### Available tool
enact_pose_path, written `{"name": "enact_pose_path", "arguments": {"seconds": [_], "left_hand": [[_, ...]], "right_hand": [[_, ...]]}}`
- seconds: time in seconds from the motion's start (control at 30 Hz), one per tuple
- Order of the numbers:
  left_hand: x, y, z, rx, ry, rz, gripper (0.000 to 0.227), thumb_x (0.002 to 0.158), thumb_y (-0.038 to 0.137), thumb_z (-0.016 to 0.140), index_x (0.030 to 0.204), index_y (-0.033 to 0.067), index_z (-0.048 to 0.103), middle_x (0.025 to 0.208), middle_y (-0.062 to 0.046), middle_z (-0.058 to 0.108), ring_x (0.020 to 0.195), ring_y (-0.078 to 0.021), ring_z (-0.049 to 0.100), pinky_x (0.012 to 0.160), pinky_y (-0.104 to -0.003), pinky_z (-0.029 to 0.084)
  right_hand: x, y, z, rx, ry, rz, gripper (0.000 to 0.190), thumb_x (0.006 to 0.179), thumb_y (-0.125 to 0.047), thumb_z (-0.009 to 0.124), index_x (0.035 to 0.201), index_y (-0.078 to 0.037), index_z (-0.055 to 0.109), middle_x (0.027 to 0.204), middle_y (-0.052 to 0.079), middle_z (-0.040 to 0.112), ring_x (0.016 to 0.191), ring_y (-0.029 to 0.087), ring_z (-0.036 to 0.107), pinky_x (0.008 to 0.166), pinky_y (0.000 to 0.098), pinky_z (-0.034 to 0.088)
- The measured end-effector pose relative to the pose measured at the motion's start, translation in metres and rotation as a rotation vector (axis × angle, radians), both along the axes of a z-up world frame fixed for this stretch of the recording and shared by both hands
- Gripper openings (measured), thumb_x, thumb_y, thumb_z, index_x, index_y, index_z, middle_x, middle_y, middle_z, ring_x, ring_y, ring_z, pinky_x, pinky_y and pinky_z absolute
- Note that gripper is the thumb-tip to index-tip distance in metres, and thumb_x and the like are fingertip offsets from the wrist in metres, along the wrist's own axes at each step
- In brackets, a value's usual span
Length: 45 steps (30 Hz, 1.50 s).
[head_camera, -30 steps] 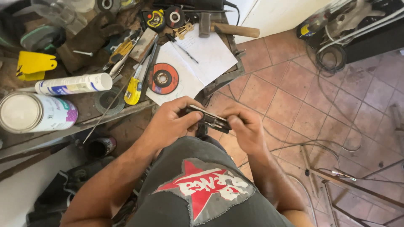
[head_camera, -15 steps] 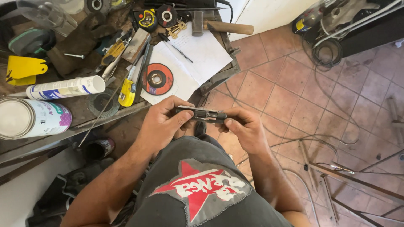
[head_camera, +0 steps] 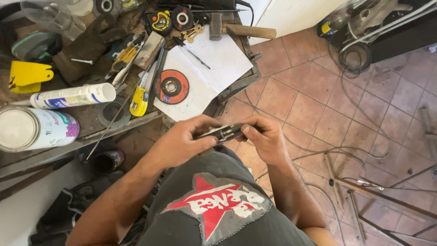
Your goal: Measuring, grinding, and fitting metal components for a fabrication project
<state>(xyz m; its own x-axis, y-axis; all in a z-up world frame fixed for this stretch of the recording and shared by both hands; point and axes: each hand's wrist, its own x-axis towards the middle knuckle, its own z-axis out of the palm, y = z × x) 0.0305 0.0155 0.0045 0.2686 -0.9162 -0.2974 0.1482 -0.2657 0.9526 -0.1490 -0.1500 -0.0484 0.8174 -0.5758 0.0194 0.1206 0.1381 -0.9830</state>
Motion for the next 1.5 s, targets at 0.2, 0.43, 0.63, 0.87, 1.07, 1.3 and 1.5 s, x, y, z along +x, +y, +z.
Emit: {"name": "enact_pose_path", "arguments": {"seconds": [0.2,0.43,0.63,0.87,1.07,1.3,1.5], "left_hand": [[-0.002,-0.001,0.005,0.114,-0.252,-0.09,0.063,0.078,0.041,0.086,0.127,0.0057,0.068,0.109,-0.024,0.075,0.102,-0.0439,0.073,0.086,-0.053,0.059],[0.011,0.014,-0.024,-0.042,-0.605,-0.098,0.039,0.093,0.039,0.069,0.122,0.0126,0.069,0.101,-0.019,0.076,0.097,-0.0421,0.072,0.08,-0.053,0.058],[0.027,0.035,-0.044,-0.082,-0.6,-0.051,0.031,0.098,0.03,0.064,0.119,0.0091,0.072,0.103,-0.017,0.077,0.097,-0.0409,0.073,0.081,-0.047,0.06],[0.052,0.04,-0.06,-0.116,-0.335,0.003,0.027,0.098,0.027,0.065,0.12,0.0153,0.074,0.092,-0.012,0.078,0.093,-0.0337,0.074,0.078,-0.044,0.06],[0.065,0.022,-0.054,-0.027,-0.191,0.039,0.022,0.099,0.027,0.061,0.108,0.0149,0.077,0.072,-0.006,0.077,0.072,-0.0214,0.075,0.068,-0.035,0.059],[0.062,-0.044,-0.054,0.061,-0.09,0.188,0.021,0.098,0.026,0.06,0.104,0.0135,0.076,0.072,-0.007,0.076,0.063,-0.0176,0.069,0.062,-0.032,0.057],[0.046,-0.115,-0.055,0.164,0.065,0.339,0.022,0.095,0.021,0.063,0.108,0.0074,0.075,0.072,-0.008,0.073,0.058,-0.0146,0.061,0.056,-0.029,0.052]], "right_hand": [[0.008,0.004,-0.015,-0.02,0.088,-0.008,0.01,0.092,-0.004,0.072,0.092,0.005,0.075,0.068,0.016,0.07,0.065,0.02,0.071,0.058,0.0284,0.058],[0.017,0.019,-0.025,-0.145,0.223,0.007,0.014,0.093,-0.01,0.073,0.086,0.001,0.075,0.065,0.014,0.07,0.064,0.018,0.069,0.058,0.0318,0.058],[0.028,0.038,-0.039,-0.12,0.178,0.005,0.01,0.094,-0.005,0.069,0.092,0.004,0.074,0.068,0.017,0.072,0.063,0.021,0.07,0.06,0.0322,0.058],[0.054,0.053,-0.021,-0.28,0.123,-0.053,0.02,0.09,0.004,0.071,0.109,0.008,0.071,0.083,0.019,0.073,0.074,0.023,0.076,0.067,0.0343,0.063],[0.074,0.024,-0.037,-0.2,0.082,0.022,0.017,0.093,0.002,0.069,0.11,0.007,0.07,0.084,0.017,0.074,0.076,0.022,0.076,0.07,0.0335,0.063],[0.097,-0.066,-0.057,-0.183,0.033,0.219,0.03,0.085,0.01,0.072,0.115,0.009,0.067,0.087,0.021,0.072,0.077,0.026,0.077,0.072,0.0397,0.064],[0.111,-0.145,-0.068,-0.092,0.067,0.362,0.029,0.088,0.009,0.071,0.116,0.007,0.067,0.087,0.016,0.072,0.078,0.023,0.077,0.073,0.0369,0.064]]}}
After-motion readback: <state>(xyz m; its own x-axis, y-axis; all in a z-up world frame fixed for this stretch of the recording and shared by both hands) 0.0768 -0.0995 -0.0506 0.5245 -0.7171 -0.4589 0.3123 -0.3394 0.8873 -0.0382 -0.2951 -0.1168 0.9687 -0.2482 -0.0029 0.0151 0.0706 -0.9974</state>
